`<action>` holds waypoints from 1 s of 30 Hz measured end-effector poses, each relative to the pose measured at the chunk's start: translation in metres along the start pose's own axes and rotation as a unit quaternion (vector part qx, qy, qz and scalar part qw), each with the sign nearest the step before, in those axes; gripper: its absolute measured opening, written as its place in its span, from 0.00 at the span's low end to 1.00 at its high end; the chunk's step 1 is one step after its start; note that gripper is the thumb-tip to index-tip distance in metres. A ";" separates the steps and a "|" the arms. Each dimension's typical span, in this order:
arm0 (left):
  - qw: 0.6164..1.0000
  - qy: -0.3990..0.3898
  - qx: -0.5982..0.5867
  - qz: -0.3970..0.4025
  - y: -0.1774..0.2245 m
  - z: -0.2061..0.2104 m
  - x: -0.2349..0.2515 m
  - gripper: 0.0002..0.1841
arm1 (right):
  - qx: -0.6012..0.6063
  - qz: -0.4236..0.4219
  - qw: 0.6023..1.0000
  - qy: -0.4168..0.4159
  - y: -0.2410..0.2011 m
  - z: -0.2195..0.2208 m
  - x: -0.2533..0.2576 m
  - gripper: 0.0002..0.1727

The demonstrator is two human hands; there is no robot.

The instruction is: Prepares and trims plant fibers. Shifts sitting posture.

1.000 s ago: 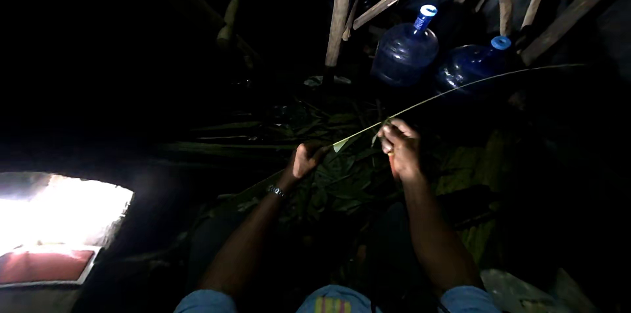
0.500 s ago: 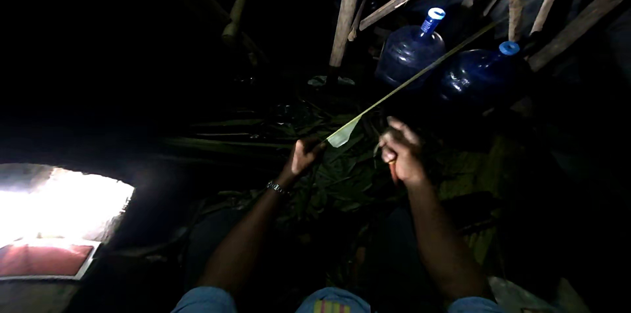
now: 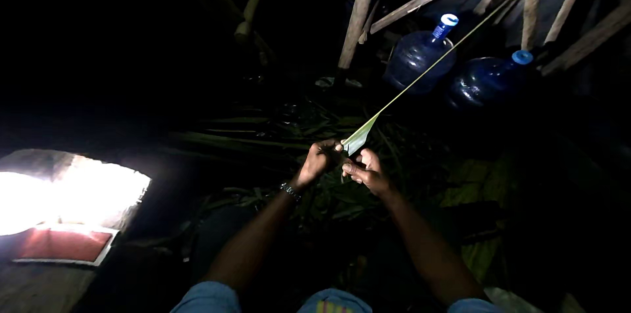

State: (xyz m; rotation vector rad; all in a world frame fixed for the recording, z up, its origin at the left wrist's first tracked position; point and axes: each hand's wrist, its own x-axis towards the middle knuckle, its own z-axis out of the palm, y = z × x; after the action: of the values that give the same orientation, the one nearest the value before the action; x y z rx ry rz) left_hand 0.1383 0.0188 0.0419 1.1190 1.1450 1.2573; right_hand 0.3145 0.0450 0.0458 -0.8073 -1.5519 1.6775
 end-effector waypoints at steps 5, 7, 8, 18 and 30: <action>0.999 -0.036 -0.020 -0.016 0.006 -0.003 -0.001 0.12 | -0.028 -0.049 0.998 0.013 0.000 -0.009 -0.001 0.05; 0.998 -0.061 -0.026 -0.016 0.007 -0.005 -0.002 0.12 | -0.034 -0.065 0.997 0.006 0.001 -0.013 0.000 0.03; 0.997 -0.075 -0.024 -0.021 0.009 -0.007 -0.002 0.13 | -0.038 -0.073 0.997 0.003 0.001 -0.015 0.000 0.03; 0.986 -0.129 -0.032 -0.101 0.020 -0.007 -0.004 0.15 | -0.063 -0.140 0.988 0.017 0.003 -0.031 0.002 0.12; 0.987 -0.130 -0.029 -0.093 0.014 -0.006 -0.002 0.14 | -0.116 -0.234 0.961 0.095 0.011 -0.033 0.007 0.07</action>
State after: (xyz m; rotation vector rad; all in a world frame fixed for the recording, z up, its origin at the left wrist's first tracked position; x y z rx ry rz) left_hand 0.1305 0.0173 0.0549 1.0704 0.9860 0.9634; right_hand 0.3372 0.0685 0.0322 -0.6303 -1.6634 1.0631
